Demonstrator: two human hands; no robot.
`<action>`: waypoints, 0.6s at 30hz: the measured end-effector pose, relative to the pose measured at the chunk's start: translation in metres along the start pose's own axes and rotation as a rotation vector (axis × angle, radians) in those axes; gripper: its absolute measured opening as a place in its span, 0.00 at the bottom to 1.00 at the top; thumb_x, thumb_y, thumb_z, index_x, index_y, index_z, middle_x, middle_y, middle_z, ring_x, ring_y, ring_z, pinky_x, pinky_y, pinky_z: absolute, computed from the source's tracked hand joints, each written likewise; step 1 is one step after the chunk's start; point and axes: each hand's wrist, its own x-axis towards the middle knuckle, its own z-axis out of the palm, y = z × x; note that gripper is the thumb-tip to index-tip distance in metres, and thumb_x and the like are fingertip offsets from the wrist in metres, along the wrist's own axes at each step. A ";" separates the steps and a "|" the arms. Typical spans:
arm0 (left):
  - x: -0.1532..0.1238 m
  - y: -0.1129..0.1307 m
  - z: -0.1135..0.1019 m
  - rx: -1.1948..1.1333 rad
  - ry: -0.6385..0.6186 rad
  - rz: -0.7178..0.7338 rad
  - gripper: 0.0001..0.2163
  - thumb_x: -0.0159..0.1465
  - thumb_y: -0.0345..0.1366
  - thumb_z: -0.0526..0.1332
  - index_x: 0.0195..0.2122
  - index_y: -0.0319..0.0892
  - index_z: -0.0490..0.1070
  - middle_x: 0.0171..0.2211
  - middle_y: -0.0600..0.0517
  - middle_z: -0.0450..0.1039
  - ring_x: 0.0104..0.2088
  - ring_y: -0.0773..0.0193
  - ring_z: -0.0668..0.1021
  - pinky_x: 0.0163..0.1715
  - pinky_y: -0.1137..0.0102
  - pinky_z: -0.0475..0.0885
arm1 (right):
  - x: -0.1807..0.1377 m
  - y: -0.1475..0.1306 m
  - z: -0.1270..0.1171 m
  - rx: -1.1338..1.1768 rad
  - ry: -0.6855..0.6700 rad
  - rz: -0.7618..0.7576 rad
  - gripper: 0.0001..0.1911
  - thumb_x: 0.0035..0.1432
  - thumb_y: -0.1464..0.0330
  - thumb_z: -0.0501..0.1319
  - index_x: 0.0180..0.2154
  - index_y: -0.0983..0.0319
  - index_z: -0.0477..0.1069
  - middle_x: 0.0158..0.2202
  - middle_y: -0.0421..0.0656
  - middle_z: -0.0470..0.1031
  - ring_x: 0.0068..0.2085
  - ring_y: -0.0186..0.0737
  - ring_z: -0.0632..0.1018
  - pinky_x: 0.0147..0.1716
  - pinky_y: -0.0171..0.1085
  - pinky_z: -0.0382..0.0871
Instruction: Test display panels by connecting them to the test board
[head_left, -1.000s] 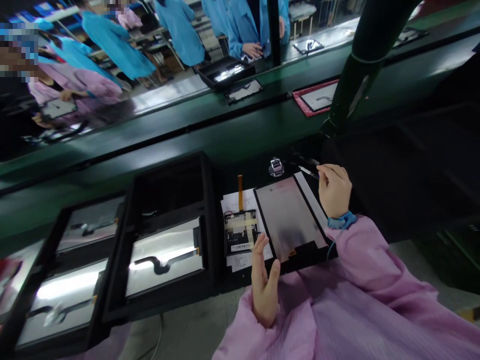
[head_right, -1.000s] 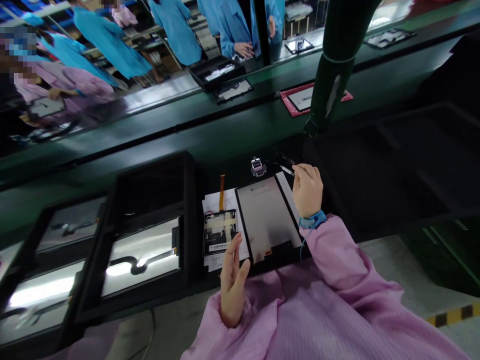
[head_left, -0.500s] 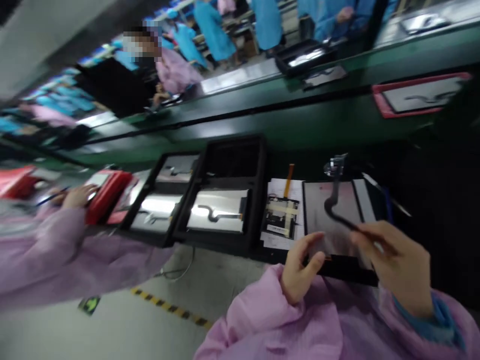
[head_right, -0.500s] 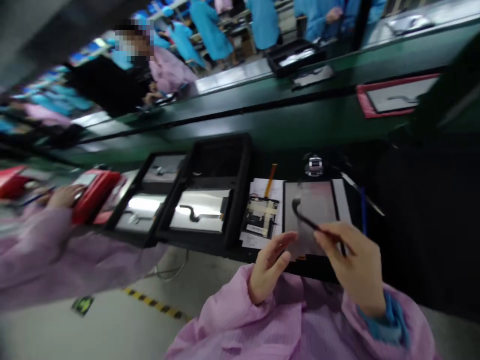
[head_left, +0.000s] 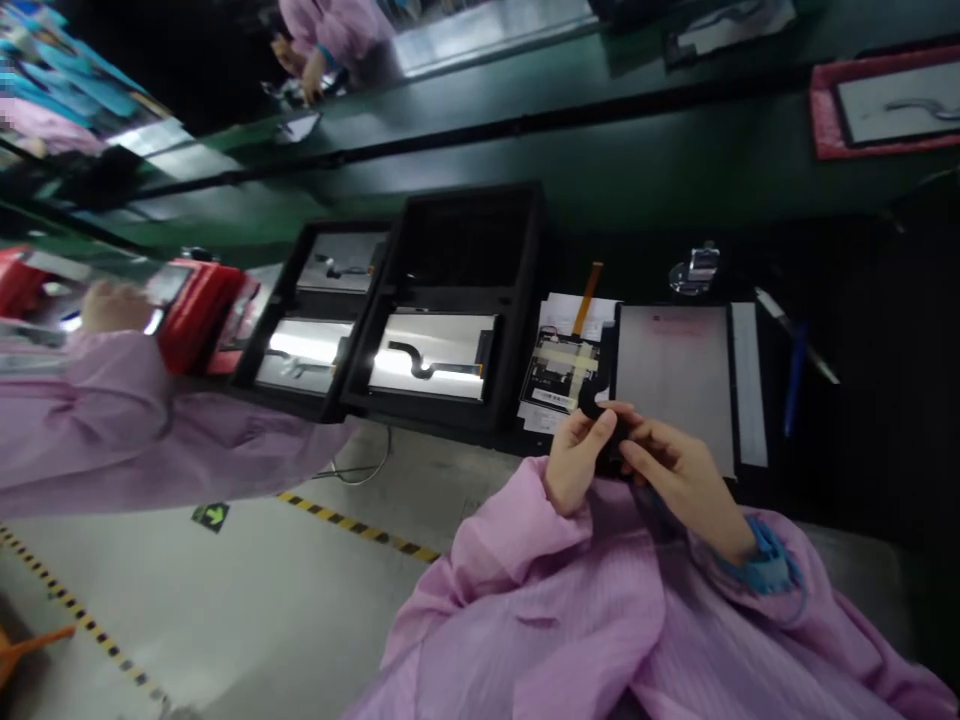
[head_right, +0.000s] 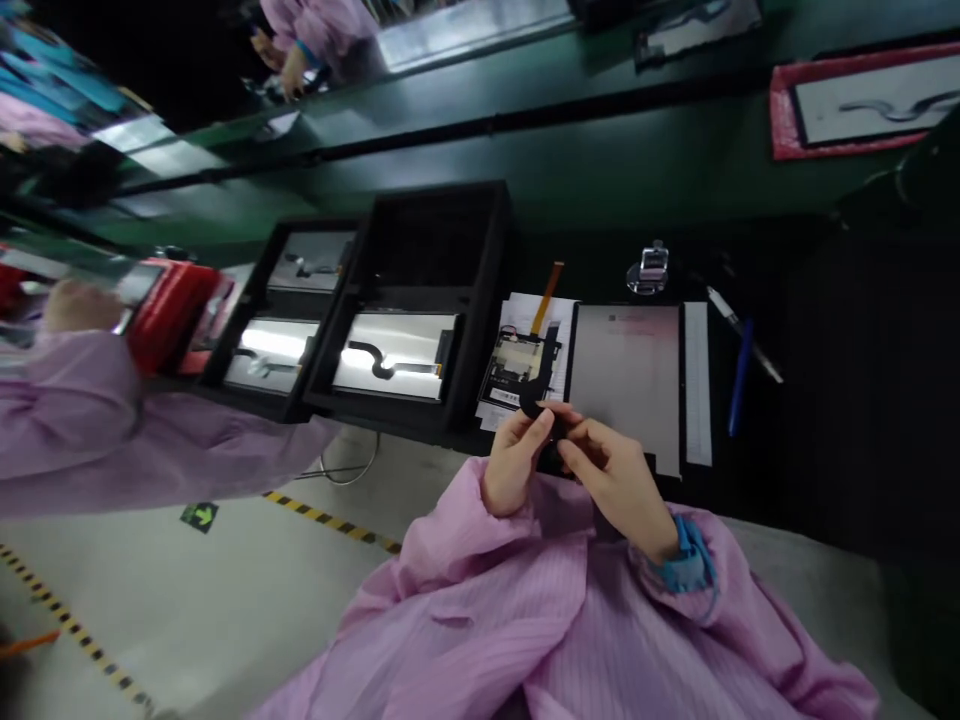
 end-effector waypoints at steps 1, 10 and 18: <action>0.000 -0.002 0.000 0.037 0.014 0.011 0.16 0.61 0.49 0.66 0.39 0.40 0.79 0.34 0.50 0.81 0.38 0.63 0.81 0.42 0.70 0.74 | -0.001 0.001 -0.001 -0.049 0.078 -0.021 0.16 0.59 0.54 0.60 0.33 0.61 0.69 0.26 0.41 0.74 0.26 0.33 0.73 0.25 0.33 0.67; -0.010 -0.018 0.010 0.972 -0.258 0.627 0.15 0.72 0.40 0.51 0.45 0.39 0.76 0.36 0.45 0.80 0.37 0.59 0.81 0.38 0.67 0.77 | -0.022 0.006 -0.015 -0.330 0.336 -0.266 0.17 0.57 0.56 0.65 0.41 0.63 0.73 0.38 0.45 0.70 0.38 0.38 0.76 0.38 0.38 0.73; -0.012 -0.018 0.017 0.926 -0.318 0.691 0.12 0.71 0.35 0.55 0.51 0.42 0.75 0.39 0.47 0.81 0.38 0.63 0.82 0.40 0.72 0.77 | -0.036 0.004 -0.018 -0.125 0.392 -0.312 0.08 0.61 0.65 0.59 0.35 0.63 0.72 0.37 0.44 0.66 0.30 0.30 0.68 0.26 0.30 0.64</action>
